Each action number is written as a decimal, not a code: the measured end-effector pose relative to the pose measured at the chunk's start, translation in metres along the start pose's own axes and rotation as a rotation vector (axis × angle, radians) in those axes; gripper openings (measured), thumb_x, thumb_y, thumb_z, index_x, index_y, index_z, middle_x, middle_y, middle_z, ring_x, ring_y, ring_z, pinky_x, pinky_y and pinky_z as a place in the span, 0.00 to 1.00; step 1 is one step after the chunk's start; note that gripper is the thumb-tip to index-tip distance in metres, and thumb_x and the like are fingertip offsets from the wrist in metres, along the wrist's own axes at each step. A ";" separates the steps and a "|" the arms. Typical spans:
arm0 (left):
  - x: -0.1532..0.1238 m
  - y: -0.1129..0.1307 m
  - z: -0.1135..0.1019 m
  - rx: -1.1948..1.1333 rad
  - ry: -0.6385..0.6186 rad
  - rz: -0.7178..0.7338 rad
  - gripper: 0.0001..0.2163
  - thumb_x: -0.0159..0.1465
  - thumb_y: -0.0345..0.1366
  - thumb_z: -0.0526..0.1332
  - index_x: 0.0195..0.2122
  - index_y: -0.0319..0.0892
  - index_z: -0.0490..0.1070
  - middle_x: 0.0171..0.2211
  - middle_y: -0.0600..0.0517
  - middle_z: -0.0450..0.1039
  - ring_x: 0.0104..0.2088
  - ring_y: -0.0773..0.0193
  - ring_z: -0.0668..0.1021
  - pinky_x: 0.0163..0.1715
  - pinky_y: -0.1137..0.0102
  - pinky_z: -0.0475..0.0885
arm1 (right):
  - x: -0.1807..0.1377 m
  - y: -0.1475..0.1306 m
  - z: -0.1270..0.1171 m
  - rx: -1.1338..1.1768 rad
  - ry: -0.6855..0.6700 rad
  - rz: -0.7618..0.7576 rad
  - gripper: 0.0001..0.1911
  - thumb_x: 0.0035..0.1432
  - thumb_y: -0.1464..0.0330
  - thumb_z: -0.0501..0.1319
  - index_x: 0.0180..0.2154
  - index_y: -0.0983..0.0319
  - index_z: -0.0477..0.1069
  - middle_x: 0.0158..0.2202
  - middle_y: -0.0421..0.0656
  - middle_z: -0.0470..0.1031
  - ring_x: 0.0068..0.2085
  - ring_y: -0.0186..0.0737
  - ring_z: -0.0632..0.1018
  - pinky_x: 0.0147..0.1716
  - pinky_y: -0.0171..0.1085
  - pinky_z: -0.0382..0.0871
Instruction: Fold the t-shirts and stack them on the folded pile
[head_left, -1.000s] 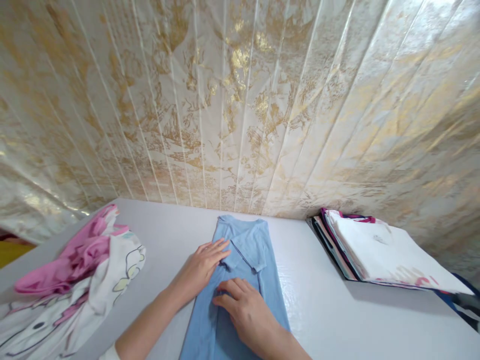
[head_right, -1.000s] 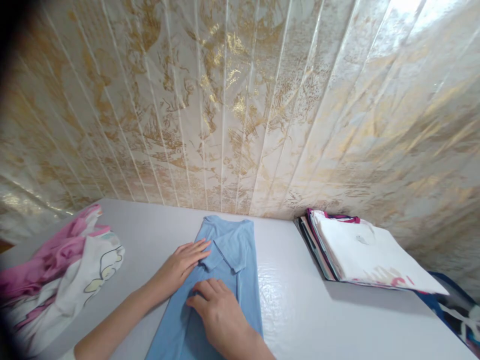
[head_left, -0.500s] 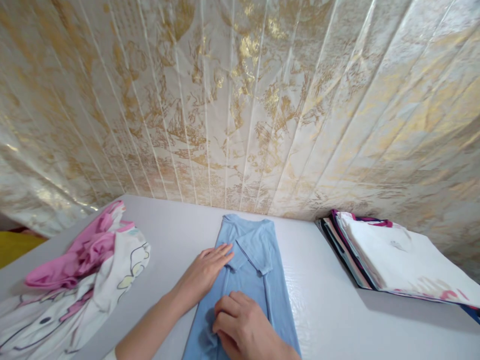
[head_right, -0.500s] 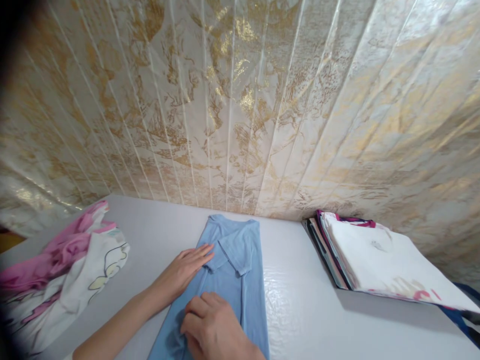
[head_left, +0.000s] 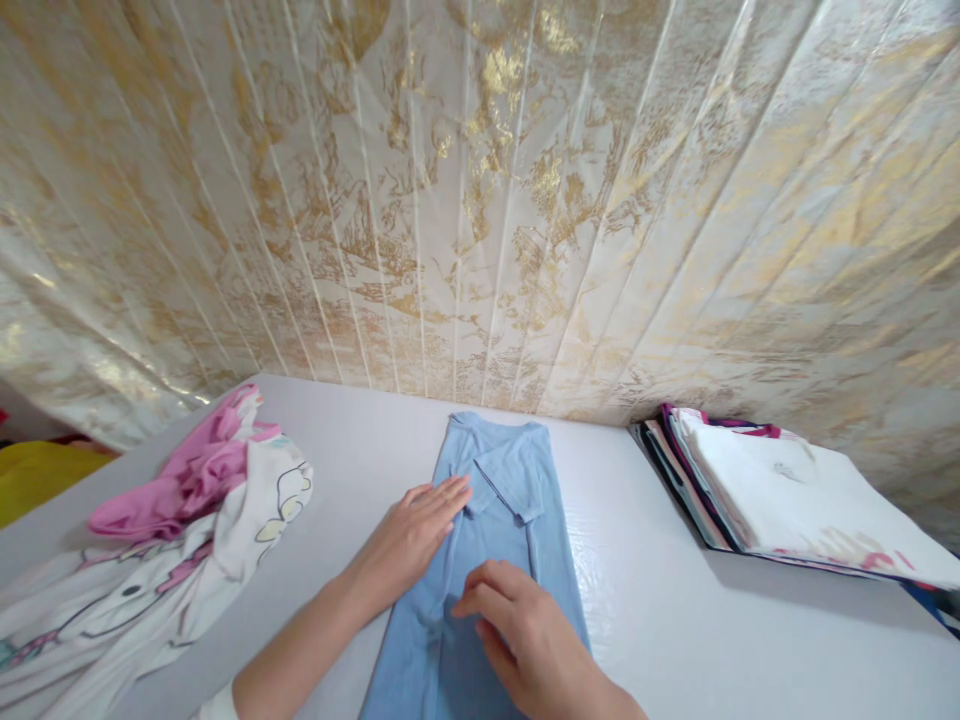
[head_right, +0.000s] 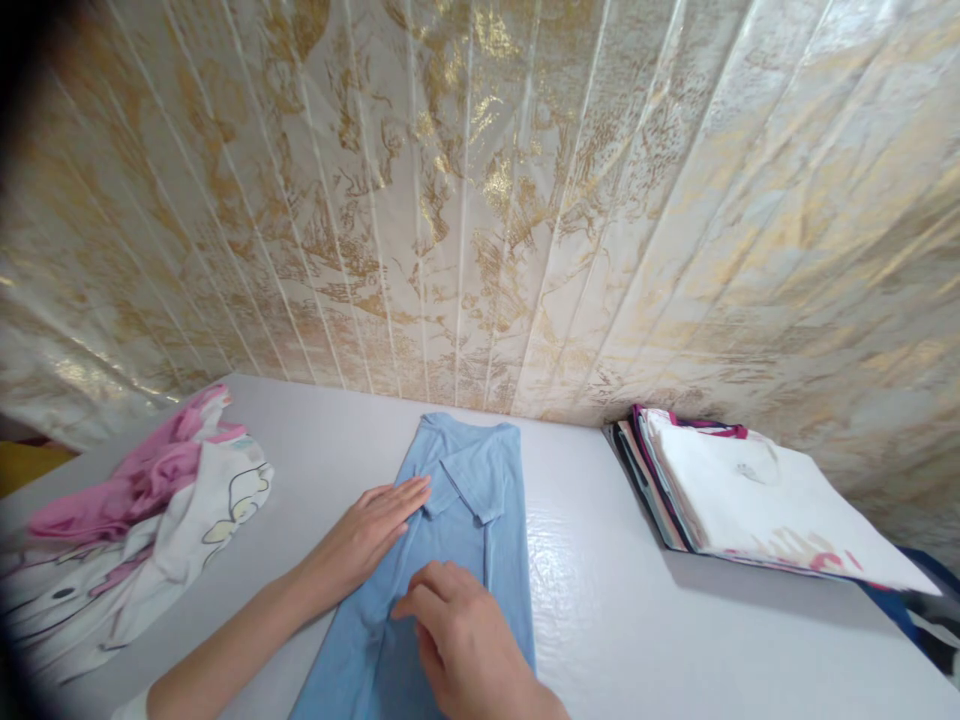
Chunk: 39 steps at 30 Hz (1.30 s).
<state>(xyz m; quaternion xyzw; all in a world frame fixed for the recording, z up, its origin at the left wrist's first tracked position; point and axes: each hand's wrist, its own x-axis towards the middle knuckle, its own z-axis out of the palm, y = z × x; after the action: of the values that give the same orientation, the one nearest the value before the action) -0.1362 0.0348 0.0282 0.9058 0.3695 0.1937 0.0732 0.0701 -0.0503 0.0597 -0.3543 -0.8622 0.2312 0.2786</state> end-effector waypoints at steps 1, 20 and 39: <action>-0.004 0.003 -0.001 0.005 0.002 -0.001 0.23 0.71 0.29 0.46 0.67 0.46 0.53 0.66 0.48 0.55 0.65 0.62 0.60 0.61 0.59 0.59 | -0.007 -0.001 0.004 -0.035 -0.002 -0.039 0.19 0.53 0.83 0.53 0.41 0.58 0.70 0.40 0.41 0.74 0.40 0.37 0.74 0.41 0.33 0.68; -0.047 0.031 -0.002 0.055 -0.070 -0.090 0.23 0.74 0.39 0.46 0.69 0.50 0.46 0.67 0.50 0.53 0.66 0.61 0.59 0.62 0.59 0.56 | -0.033 -0.013 0.091 -0.245 0.139 -0.379 0.13 0.67 0.63 0.55 0.29 0.57 0.69 0.27 0.36 0.73 0.26 0.32 0.70 0.25 0.31 0.61; -0.065 0.038 0.003 0.172 0.016 -0.084 0.21 0.74 0.36 0.43 0.67 0.43 0.52 0.67 0.47 0.54 0.66 0.61 0.58 0.61 0.60 0.56 | -0.019 -0.054 0.055 -0.200 -0.004 0.235 0.17 0.48 0.78 0.60 0.42 0.60 0.69 0.35 0.42 0.75 0.36 0.44 0.75 0.36 0.38 0.65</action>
<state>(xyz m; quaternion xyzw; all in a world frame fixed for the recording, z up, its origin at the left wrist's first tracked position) -0.1528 -0.0375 0.0170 0.8909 0.4231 0.1654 0.0004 0.0203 -0.1096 0.0455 -0.4783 -0.8342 0.1756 0.2111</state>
